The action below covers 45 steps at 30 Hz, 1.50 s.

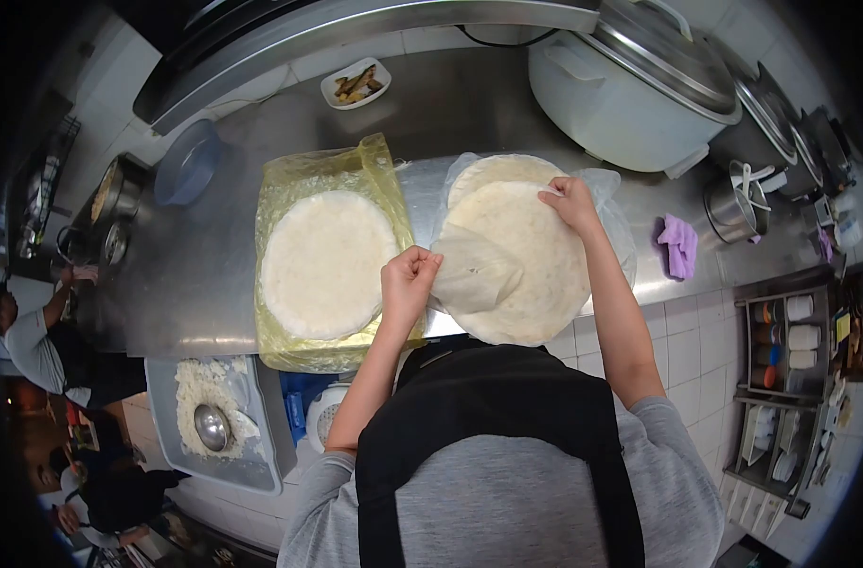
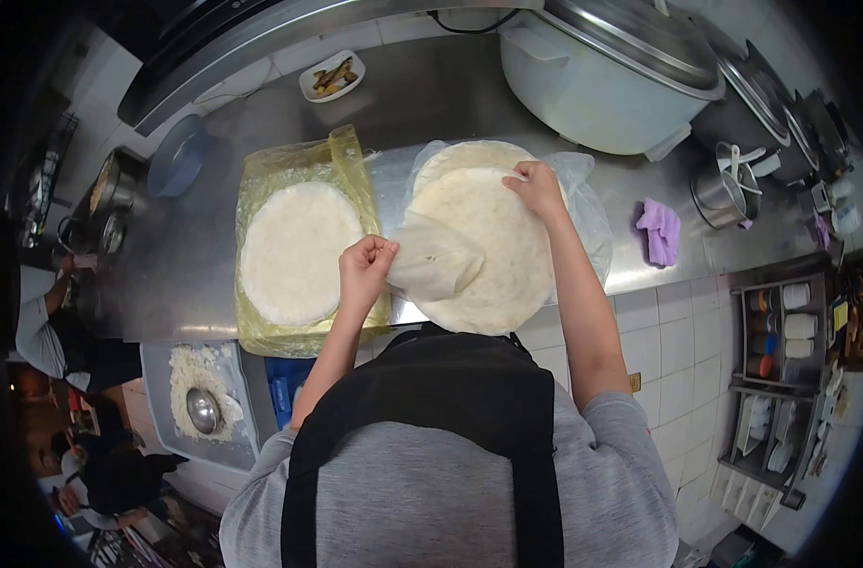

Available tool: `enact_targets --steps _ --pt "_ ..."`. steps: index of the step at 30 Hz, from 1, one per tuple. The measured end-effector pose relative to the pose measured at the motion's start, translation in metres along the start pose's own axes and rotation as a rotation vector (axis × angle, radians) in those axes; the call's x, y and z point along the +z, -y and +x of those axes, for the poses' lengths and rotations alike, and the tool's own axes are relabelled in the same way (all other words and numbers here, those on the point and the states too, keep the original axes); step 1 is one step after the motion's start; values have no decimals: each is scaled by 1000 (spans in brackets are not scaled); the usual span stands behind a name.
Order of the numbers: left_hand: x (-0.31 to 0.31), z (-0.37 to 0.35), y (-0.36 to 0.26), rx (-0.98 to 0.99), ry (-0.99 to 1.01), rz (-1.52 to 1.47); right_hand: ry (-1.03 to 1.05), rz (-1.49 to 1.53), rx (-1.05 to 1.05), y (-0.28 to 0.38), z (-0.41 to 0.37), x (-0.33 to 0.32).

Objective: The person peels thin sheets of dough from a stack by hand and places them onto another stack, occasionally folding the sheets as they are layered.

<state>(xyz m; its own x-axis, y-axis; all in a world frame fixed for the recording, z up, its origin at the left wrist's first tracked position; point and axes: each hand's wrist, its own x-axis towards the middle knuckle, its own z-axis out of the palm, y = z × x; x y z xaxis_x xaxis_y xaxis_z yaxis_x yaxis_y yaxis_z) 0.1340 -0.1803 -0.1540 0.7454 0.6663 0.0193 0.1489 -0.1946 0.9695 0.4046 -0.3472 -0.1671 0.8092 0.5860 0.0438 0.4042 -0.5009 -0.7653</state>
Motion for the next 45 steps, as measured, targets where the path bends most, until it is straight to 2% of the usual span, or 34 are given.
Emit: enact_targets --steps 8,11,14,16,17,18,19,20,22,23,26,27,29,31,33,35,37,39,41,42,43,45 --pt "-21 -22 -7 -37 -16 86 30 -16 -61 -9 4 6" --pt "-32 -33 -20 -32 19 39 -2 -109 -86 6 -2 2" --pt "-44 -42 -36 -29 26 -35 56 -220 -30 24 -8 0" --pt "-58 -44 -51 37 129 85 -94 -584 -235 56 -21 7" --pt "-63 -42 -63 32 110 86 0 -432 -322 73 -20 12" --pt "-68 -39 -77 182 200 191 96 -278 -404 93 -23 17" --pt "-73 -36 -91 330 293 297 331 15 -462 125 -30 21" --pt "-77 -33 -104 398 357 318 561 310 -508 159 -38 25" --pt "-84 -27 -122 392 381 350 991 826 -557 202 -51 40" --pt "-90 -26 -129 384 418 377 1007 826 -570 214 -51 44" --pt "-115 -30 -153 374 297 352 1270 844 -505 242 -44 50" --pt "-125 -32 -157 339 250 308 1287 841 -513 246 -38 48" --pt "-140 -35 -154 389 184 280 1307 499 -686 253 -27 47" --pt "-154 -40 -158 227 155 90 1298 527 -716 263 -28 46" --pt "-170 -43 -156 176 158 32 1311 645 -675 270 -28 48" --pt "-182 -44 -152 224 190 52 1343 602 -608 279 -30 51" --pt "-193 -44 -150 249 158 48 1475 454 -508 286 -29 57" --pt "-205 -42 -151 227 74 73 1540 413 -525 285 -27 70" --pt "-206 -42 -156 198 74 95 1228 479 -884 293 -34 85" --pt "-203 -39 -156 227 89 205 1158 540 -946 302 -39 90" --pt "-198 -38 -159 255 106 315 1160 539 -941 305 -44 98" --pt "-198 -37 -162 216 81 329 1254 672 -849 311 -47 111"
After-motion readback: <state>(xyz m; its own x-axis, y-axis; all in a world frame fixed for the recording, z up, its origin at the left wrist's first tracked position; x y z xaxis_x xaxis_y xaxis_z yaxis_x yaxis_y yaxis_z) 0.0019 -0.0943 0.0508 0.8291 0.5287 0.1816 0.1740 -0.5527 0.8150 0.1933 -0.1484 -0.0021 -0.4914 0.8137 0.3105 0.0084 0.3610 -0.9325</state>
